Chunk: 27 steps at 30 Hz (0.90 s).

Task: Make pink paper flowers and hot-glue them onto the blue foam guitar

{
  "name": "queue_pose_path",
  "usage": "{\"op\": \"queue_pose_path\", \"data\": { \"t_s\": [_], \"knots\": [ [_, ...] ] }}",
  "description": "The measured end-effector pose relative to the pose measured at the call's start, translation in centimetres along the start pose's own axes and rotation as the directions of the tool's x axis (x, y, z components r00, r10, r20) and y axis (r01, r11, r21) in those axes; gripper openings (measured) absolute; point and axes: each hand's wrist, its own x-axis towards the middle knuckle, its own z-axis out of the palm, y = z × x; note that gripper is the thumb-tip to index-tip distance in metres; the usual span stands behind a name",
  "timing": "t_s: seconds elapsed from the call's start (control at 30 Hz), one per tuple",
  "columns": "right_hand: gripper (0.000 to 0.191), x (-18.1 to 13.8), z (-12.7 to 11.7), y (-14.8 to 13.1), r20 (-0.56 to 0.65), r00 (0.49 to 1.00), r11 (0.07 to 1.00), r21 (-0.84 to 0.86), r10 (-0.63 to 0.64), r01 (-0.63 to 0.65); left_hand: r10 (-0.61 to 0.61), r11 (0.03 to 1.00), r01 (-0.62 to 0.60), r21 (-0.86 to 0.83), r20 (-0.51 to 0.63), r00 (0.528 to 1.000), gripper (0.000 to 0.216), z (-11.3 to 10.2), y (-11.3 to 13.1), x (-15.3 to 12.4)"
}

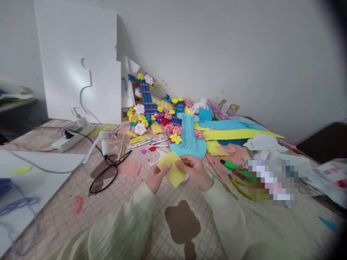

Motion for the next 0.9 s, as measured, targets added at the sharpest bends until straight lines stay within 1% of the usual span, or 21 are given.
{"op": "queue_pose_path", "data": {
  "t_s": [0.07, 0.13, 0.17, 0.27, 0.3, 0.33, 0.4, 0.5, 0.57, 0.63, 0.7, 0.77, 0.83, 0.9],
  "knots": [
    [0.024, 0.1, -0.2, 0.7, -0.035, 0.999, 1.0, -0.002, 0.012, -0.012, -0.012, 1.0, 0.012, -0.011, -0.051, 0.999, 0.039, -0.4, -0.4, 0.4],
    [0.027, 0.0, -0.6, 1.3, -0.085, 0.996, 1.0, 0.02, 0.019, -0.017, -0.026, 0.999, 0.022, -0.043, -0.086, 0.996, 0.038, -0.5, -0.8, 0.6],
    [0.029, -0.2, -0.7, 1.6, -0.08, 0.996, 0.999, 0.039, 0.028, -0.025, -0.032, 0.998, 0.025, -0.063, -0.098, 0.995, 0.039, -0.5, -0.9, 0.6],
    [0.03, -0.9, -0.7, 2.1, 0.038, 0.996, 0.994, 0.071, 0.077, -0.079, -0.047, 0.993, 0.035, -0.109, -0.112, 0.993, 0.042, -0.2, -1.2, 0.6],
    [0.028, -1.1, -0.7, 2.3, 0.055, 0.995, 0.994, 0.064, 0.085, -0.088, -0.054, 0.993, 0.041, -0.115, -0.11, 0.993, 0.042, -0.2, -1.3, 0.6],
    [0.026, -1.3, -0.8, 2.4, 0.045, 0.996, 0.995, 0.052, 0.082, -0.085, -0.061, 0.992, 0.049, -0.116, -0.105, 0.993, 0.041, -0.1, -1.3, 0.6],
    [0.022, -1.4, -1.1, 2.7, -0.038, 0.998, 0.999, 0.025, 0.044, -0.043, -0.076, 0.992, 0.066, -0.109, -0.093, 0.993, 0.037, -0.1, -1.4, 0.7],
    [0.021, -1.2, -1.8, 3.0, -0.155, 0.988, 1.0, -0.023, -0.011, 0.007, -0.093, 0.992, 0.086, -0.089, -0.074, 0.993, 0.032, -0.2, -1.4, 0.7],
    [0.022, -1.2, -2.1, 2.9, -0.19, 0.982, 0.999, -0.041, -0.008, 0.0, -0.098, 0.992, 0.093, -0.083, -0.057, 0.994, 0.031, -0.2, -1.3, 0.7],
    [0.024, -1.2, -2.2, 2.8, -0.201, 0.98, 0.999, -0.05, -0.01, 0.0, -0.097, 0.992, 0.093, -0.089, -0.04, 0.994, 0.032, -0.2, -1.2, 0.6],
    [0.029, -1.3, -2.3, 2.7, -0.192, 0.979, 0.996, -0.071, -0.062, 0.049, -0.092, 0.991, 0.088, -0.102, -0.031, 0.995, 0.033, -0.2, -1.1, 0.7],
    [0.033, -1.5, -2.4, 2.7, -0.152, 0.974, 0.981, -0.126, -0.169, 0.151, -0.086, 0.99, 0.081, -0.118, -0.032, 0.996, 0.034, -0.3, -1.1, 0.8],
    [0.032, -1.5, -2.6, 2.8, -0.078, 0.956, 0.939, -0.225, -0.282, 0.259, -0.085, 0.988, 0.081, -0.13, -0.027, 0.996, 0.035, -0.3, -1.2, 0.9],
    [0.027, -1.3, -2.9, 2.9, -0.002, 0.933, 0.882, -0.324, -0.361, 0.341, -0.092, 0.986, 0.09, -0.14, -0.012, 0.996, 0.036, -0.4, -1.3, 1.0]
  ]
}}
